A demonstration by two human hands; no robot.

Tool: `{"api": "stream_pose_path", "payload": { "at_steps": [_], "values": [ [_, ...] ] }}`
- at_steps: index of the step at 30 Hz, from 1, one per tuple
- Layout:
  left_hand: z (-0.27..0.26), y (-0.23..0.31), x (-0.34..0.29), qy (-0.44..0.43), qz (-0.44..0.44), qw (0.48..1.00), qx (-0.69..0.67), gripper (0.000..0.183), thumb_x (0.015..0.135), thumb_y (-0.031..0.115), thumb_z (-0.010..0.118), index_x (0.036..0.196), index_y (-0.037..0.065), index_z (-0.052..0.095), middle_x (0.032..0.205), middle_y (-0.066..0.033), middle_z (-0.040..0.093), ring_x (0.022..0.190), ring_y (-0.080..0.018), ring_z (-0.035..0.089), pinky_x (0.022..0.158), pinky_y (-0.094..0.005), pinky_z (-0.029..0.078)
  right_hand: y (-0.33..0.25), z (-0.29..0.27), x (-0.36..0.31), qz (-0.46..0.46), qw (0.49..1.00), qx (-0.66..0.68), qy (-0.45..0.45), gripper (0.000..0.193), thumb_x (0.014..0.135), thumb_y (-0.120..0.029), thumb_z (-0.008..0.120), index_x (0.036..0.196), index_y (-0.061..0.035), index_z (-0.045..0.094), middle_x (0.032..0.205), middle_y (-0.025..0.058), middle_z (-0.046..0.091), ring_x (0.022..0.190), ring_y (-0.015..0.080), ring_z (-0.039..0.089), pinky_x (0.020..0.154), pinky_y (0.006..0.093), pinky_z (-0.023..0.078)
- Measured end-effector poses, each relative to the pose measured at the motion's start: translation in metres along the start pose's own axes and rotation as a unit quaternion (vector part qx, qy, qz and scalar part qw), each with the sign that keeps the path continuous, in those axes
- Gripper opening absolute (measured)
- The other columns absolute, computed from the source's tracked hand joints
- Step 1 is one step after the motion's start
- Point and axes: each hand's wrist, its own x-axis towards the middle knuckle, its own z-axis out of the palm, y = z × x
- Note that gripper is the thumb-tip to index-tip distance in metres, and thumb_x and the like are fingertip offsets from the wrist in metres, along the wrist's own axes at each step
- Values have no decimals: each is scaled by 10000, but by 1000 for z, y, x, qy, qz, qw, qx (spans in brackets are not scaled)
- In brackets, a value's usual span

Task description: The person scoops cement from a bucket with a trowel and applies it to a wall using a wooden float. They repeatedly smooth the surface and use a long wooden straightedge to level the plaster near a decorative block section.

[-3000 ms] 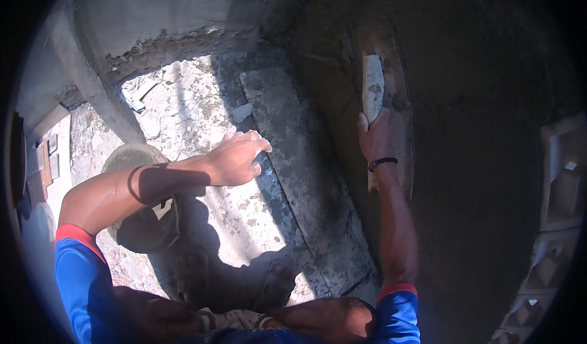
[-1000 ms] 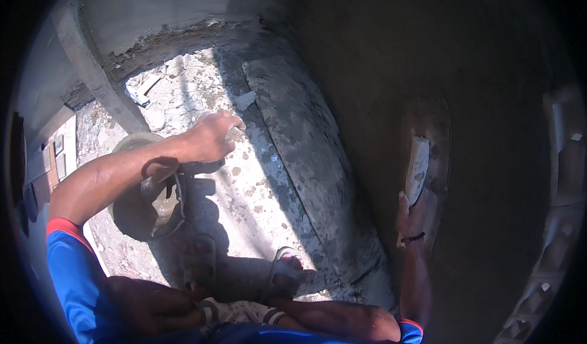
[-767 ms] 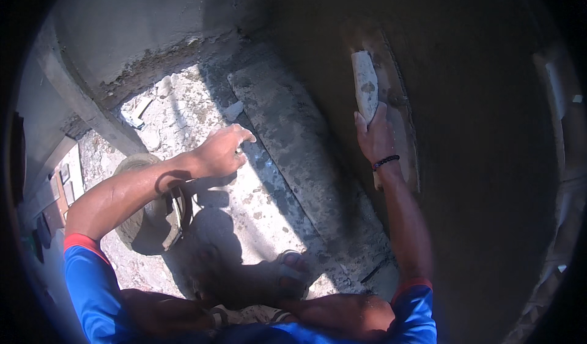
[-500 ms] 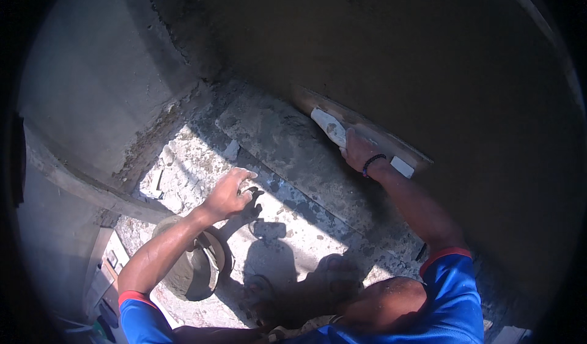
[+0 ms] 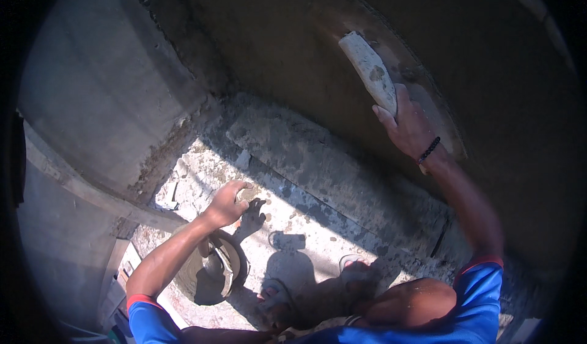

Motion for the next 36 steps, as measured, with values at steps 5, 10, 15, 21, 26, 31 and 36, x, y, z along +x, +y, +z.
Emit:
{"api": "stream_pose_path", "payload": {
  "at_steps": [5, 10, 15, 21, 26, 31, 36],
  "values": [
    [14, 4, 8, 13, 56, 998, -36, 416, 781, 134, 607, 1172, -3, 564, 1156, -232, 556, 1116, -380, 522, 972, -431, 406, -31, 51, 33, 16, 990, -97, -104, 407, 909, -304, 576, 1090, 18, 403, 893, 304, 630, 876, 486, 602, 741, 540, 469],
    [14, 16, 4, 19, 70, 997, -21, 410, 777, 111, 612, 1174, 16, 564, 1164, -217, 550, 1116, -371, 520, 976, -431, 408, 23, 35, -30, 42, 979, -157, -122, 453, 889, -310, 596, 1135, 18, 403, 940, 316, 620, 904, 477, 598, 765, 548, 464],
    [7, 2, -7, -1, 23, 1000, 18, 417, 791, 171, 620, 1182, 39, 564, 1172, -216, 550, 1101, -356, 542, 983, -475, 376, 74, -11, -94, 109, 973, -187, -77, 500, 888, -367, 595, 1179, 1, 421, 954, 318, 611, 905, 495, 584, 755, 553, 458],
    [2, -10, -6, 4, -12, 1000, 4, 427, 793, 173, 625, 1182, 6, 564, 1159, -230, 558, 1128, -357, 528, 996, -425, 411, 50, -21, -55, -61, 992, -10, 109, 477, 922, -370, 551, 1204, -3, 434, 927, 209, 596, 762, 366, 601, 704, 452, 474],
    [5, 1, 11, 11, 29, 999, -14, 442, 784, 174, 615, 1189, 7, 559, 1174, -219, 564, 1132, -358, 530, 975, -439, 411, -47, -11, 34, 0, 972, 229, 50, 473, 941, -408, 526, 1193, -18, 436, 818, 74, 539, 637, 150, 547, 544, 304, 457],
    [9, -1, 22, 13, 25, 998, -51, 442, 783, 169, 610, 1196, 19, 553, 1185, -216, 555, 1129, -361, 532, 975, -472, 393, -125, 38, 138, -61, 981, 183, 31, 469, 936, -409, 542, 1150, -7, 428, 746, 94, 555, 577, 172, 567, 511, 325, 474],
    [8, -8, 23, -4, -5, 997, -72, 434, 795, 174, 598, 1203, 33, 549, 1193, -220, 546, 1140, -370, 522, 972, -473, 393, -159, 127, 207, -121, 989, 9, 88, 461, 932, -377, 543, 1125, 17, 401, 911, 314, 622, 838, 458, 631, 712, 514, 501]
  ]
}}
